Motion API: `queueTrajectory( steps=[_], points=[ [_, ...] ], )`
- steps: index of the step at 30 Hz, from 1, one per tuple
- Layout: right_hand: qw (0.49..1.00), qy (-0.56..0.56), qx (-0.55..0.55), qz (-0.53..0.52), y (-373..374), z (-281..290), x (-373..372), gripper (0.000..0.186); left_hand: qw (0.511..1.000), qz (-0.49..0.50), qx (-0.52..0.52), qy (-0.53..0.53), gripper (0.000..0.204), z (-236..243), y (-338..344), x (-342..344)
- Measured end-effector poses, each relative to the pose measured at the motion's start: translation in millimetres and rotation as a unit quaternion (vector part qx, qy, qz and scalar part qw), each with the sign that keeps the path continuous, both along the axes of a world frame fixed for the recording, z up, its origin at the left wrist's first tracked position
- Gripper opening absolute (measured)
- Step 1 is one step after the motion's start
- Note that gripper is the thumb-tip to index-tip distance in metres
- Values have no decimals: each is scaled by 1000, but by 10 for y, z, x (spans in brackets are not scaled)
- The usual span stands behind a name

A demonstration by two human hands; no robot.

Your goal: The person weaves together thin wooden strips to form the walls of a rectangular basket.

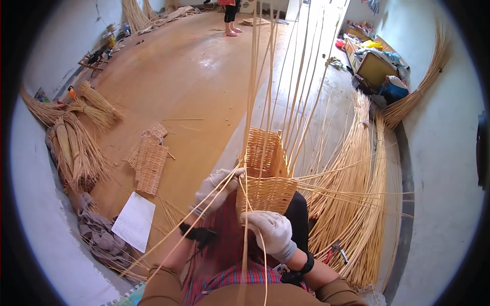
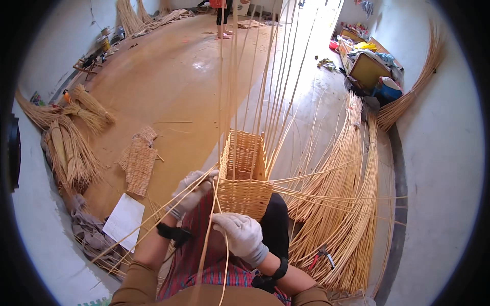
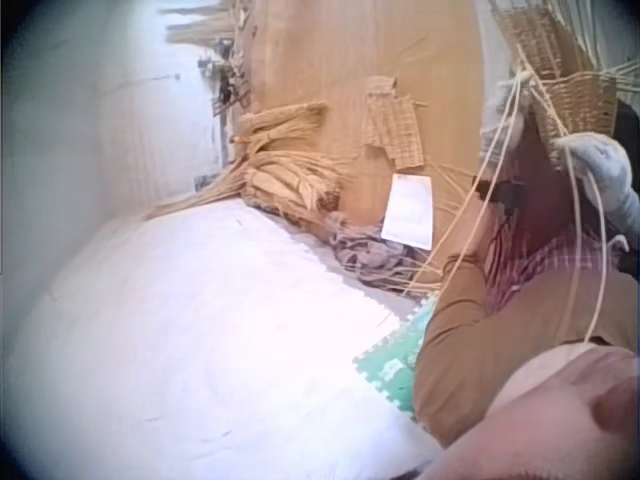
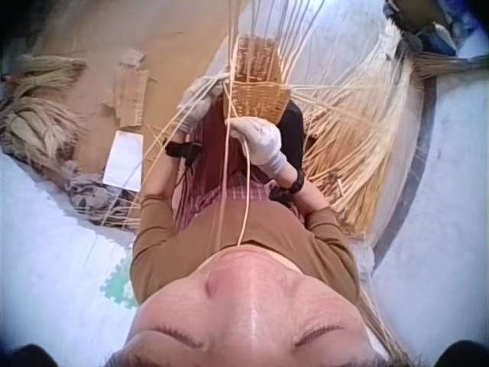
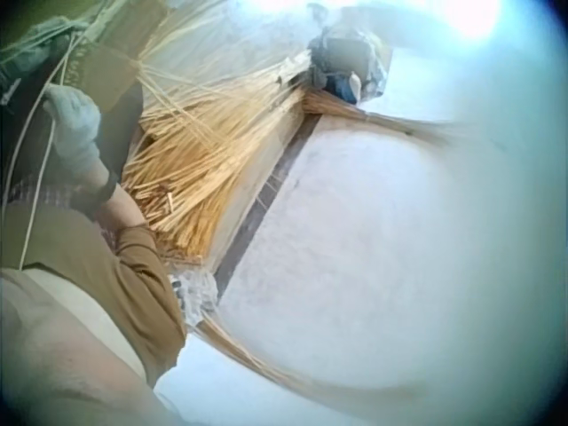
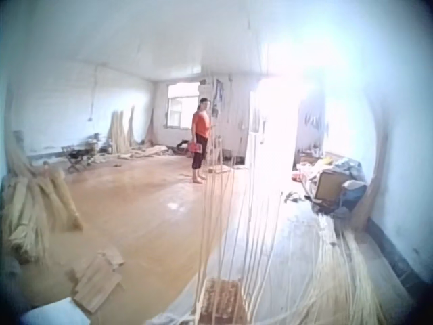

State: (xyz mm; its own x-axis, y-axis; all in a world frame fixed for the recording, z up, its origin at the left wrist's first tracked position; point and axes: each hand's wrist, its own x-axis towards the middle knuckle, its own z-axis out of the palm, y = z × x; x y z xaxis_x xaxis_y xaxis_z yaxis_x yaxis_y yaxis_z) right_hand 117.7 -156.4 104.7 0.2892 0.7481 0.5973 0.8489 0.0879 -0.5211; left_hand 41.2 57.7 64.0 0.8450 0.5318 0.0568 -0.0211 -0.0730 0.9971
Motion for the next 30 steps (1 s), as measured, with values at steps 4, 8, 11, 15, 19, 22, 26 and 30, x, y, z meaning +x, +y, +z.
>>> queueTrajectory(
  steps=[4,8,11,15,19,22,26,30],
  points=[
    [998,46,-36,18,-115,-27,18,33,980,-142,-128,-51,24,-19,167,90],
    [944,321,69,-7,-120,-334,411,33,989,-74,-127,-18,18,9,70,87],
    [848,513,26,-131,-70,-360,620,37,990,-17,-139,-11,15,53,-118,89],
    [978,149,78,-125,493,-102,768,46,988,52,-130,-59,16,-93,-289,265],
    [985,-35,20,-166,1175,401,918,45,983,94,-140,-78,18,-307,-290,318],
    [975,189,33,-111,899,403,949,39,978,112,-139,-103,19,-368,-313,364],
    [921,383,54,-33,428,-27,884,33,984,100,-123,-86,19,-202,-348,388],
    [992,-57,76,-88,934,430,971,41,979,144,-97,-106,17,-386,-385,413]
  ],
)
